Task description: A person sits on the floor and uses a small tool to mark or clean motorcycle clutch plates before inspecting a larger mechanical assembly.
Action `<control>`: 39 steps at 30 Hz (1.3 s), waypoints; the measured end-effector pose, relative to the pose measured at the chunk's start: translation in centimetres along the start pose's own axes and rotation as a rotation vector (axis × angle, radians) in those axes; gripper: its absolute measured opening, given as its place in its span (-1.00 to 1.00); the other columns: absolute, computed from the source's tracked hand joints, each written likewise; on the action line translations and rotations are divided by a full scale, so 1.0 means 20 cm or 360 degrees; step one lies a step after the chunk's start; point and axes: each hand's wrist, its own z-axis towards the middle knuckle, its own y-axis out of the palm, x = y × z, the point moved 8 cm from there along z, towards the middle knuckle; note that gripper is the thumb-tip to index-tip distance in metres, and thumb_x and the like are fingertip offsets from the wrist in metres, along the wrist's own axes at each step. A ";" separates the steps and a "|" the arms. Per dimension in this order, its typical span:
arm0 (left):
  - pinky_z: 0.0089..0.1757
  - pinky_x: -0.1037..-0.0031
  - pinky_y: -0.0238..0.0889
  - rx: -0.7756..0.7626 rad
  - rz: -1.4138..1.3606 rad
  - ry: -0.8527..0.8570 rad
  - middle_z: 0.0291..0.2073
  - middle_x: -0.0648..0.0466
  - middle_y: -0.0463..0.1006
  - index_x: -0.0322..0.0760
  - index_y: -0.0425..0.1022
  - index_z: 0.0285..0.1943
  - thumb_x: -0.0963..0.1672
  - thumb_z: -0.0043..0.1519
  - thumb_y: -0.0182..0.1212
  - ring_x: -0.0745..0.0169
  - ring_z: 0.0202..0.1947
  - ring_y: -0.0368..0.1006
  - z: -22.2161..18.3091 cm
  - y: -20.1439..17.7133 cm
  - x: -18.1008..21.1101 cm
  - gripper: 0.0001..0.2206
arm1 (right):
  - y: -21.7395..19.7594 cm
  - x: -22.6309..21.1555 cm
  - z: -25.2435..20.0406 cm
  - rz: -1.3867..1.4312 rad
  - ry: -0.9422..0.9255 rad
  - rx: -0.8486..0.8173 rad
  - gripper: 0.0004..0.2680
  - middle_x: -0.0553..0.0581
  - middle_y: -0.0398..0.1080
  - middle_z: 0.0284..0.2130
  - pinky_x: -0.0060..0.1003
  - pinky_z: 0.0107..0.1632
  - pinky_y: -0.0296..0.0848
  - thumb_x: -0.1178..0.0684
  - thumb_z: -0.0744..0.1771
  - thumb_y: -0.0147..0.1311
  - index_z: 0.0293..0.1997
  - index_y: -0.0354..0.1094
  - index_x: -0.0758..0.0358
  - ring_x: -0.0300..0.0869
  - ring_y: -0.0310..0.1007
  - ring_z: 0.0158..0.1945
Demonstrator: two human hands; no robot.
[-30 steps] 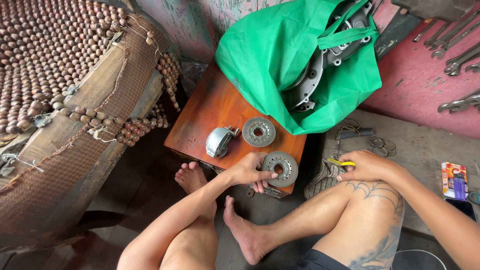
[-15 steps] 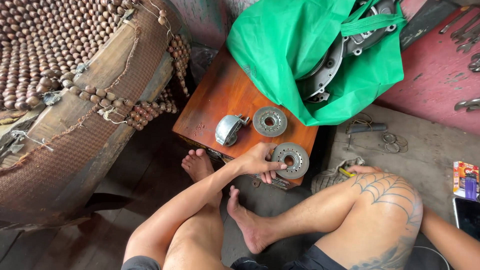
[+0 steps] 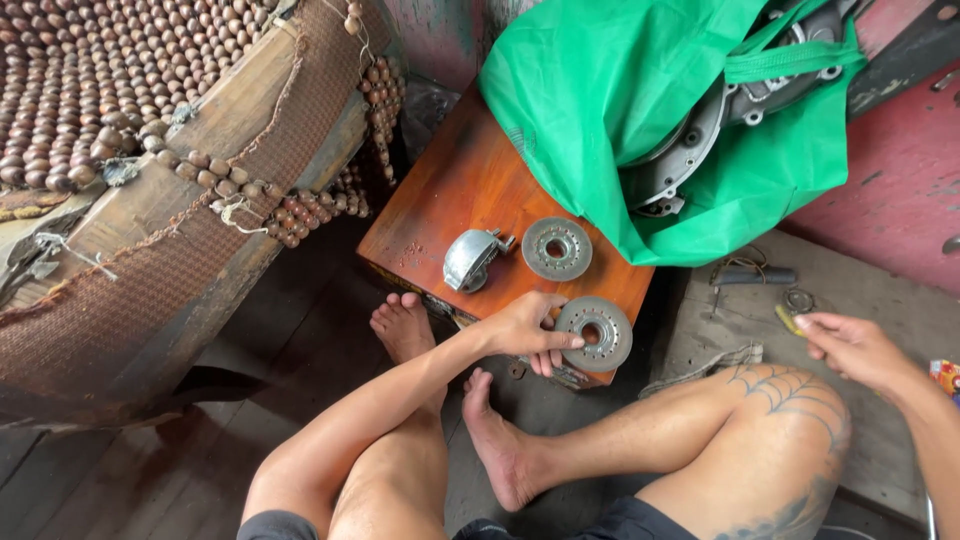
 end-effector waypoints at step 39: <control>-0.53 0.38 0.58 -0.0055 -0.0192 0.0209 -0.53 -0.31 0.59 -0.82 0.12 0.27 -0.22 0.19 0.30 0.05 -0.64 0.58 0.05 -0.03 -0.05 -0.43 | 1.03 -1.43 -0.59 -0.1137 -0.1079 -0.0151 -0.87 0.08 0.58 -0.44 0.18 -0.23 0.57 -0.20 0.37 -0.07 -0.14 0.39 -0.22 0.19 0.61 -0.31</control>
